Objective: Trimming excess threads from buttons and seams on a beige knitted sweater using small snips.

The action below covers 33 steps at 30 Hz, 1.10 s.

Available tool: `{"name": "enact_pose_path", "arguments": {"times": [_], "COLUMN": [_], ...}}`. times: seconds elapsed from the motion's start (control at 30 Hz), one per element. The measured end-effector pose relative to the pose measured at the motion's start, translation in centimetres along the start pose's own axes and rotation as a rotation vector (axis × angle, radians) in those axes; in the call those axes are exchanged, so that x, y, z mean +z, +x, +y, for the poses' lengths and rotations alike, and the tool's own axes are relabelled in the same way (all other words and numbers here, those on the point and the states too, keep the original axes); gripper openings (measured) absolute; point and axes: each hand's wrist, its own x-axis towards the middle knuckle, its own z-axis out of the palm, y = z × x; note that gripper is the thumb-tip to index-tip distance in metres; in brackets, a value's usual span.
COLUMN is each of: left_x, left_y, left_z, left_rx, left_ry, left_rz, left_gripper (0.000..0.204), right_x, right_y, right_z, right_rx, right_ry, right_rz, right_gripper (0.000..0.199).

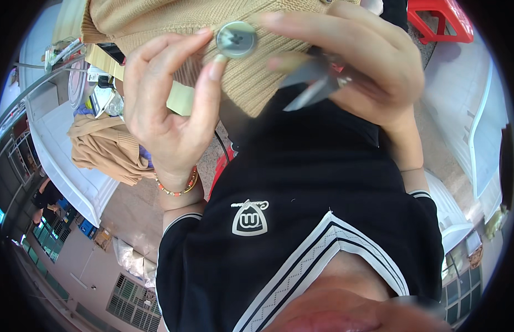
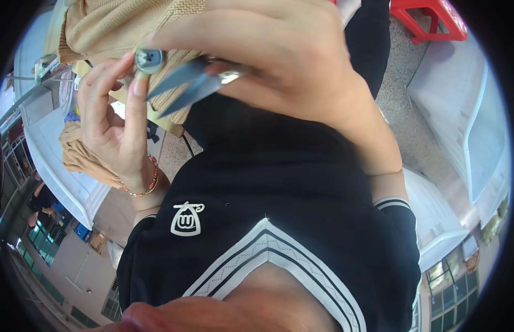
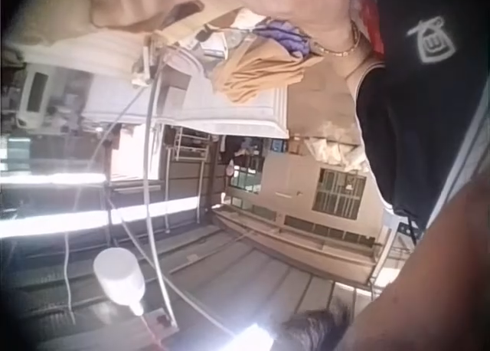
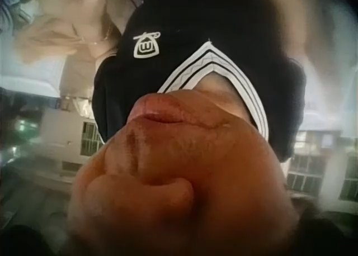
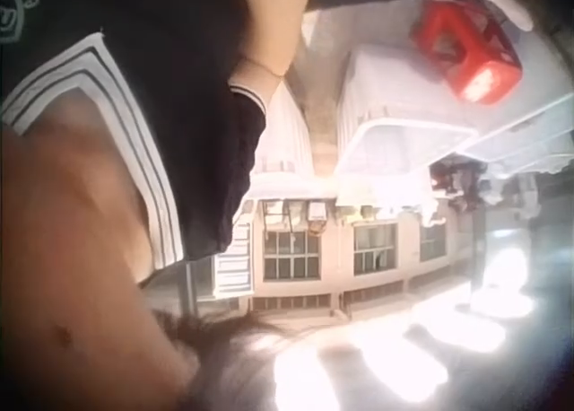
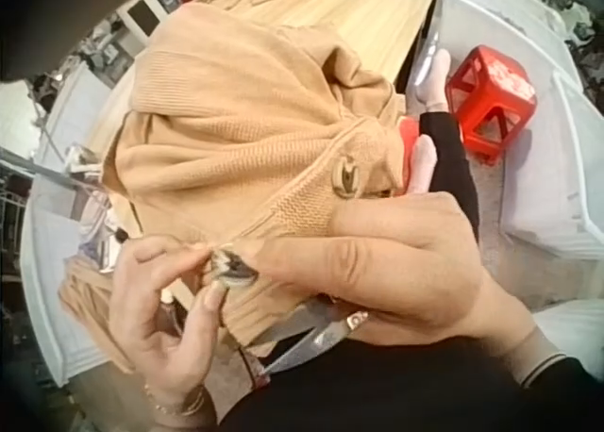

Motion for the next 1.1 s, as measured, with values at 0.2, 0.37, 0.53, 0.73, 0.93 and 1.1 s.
{"name": "enact_pose_path", "arguments": {"times": [0.2, 0.37, 0.53, 0.73, 0.93, 1.1], "left_x": [-0.5, 0.0, -0.1, 0.3, 0.3, 0.4], "left_y": [0.0, 0.7, 0.8, 1.2, 1.2, 1.6], "left_z": [0.5, 1.4, 1.2, 1.3, 1.2, 0.8], "left_rx": [-0.068, -0.055, -0.085, -0.101, -0.025, 0.026], "left_ry": [-0.040, -0.051, -0.089, -0.107, -0.056, -0.037], "left_rz": [-0.096, -0.052, -0.024, 0.045, 0.057, 0.054], "left_gripper": [0.031, 0.023, 0.016, 0.015, 0.014, 0.011], "right_x": [1.8, 5.9, 3.0, 2.9, 3.6, 3.1], "right_y": [0.5, 2.7, 0.1, 0.4, 0.9, 0.4], "right_z": [0.7, 8.4, 2.2, 2.5, 4.1, 2.9], "right_rx": [-0.085, -0.898, -0.024, -0.009, -0.346, -0.055], "right_ry": [-0.098, -0.049, 0.093, 0.276, 0.242, 0.350], "right_rz": [0.043, 0.493, 0.069, 0.070, 0.169, 0.096], "right_gripper": [0.036, 0.037, 0.039, 0.040, 0.040, 0.040]}}
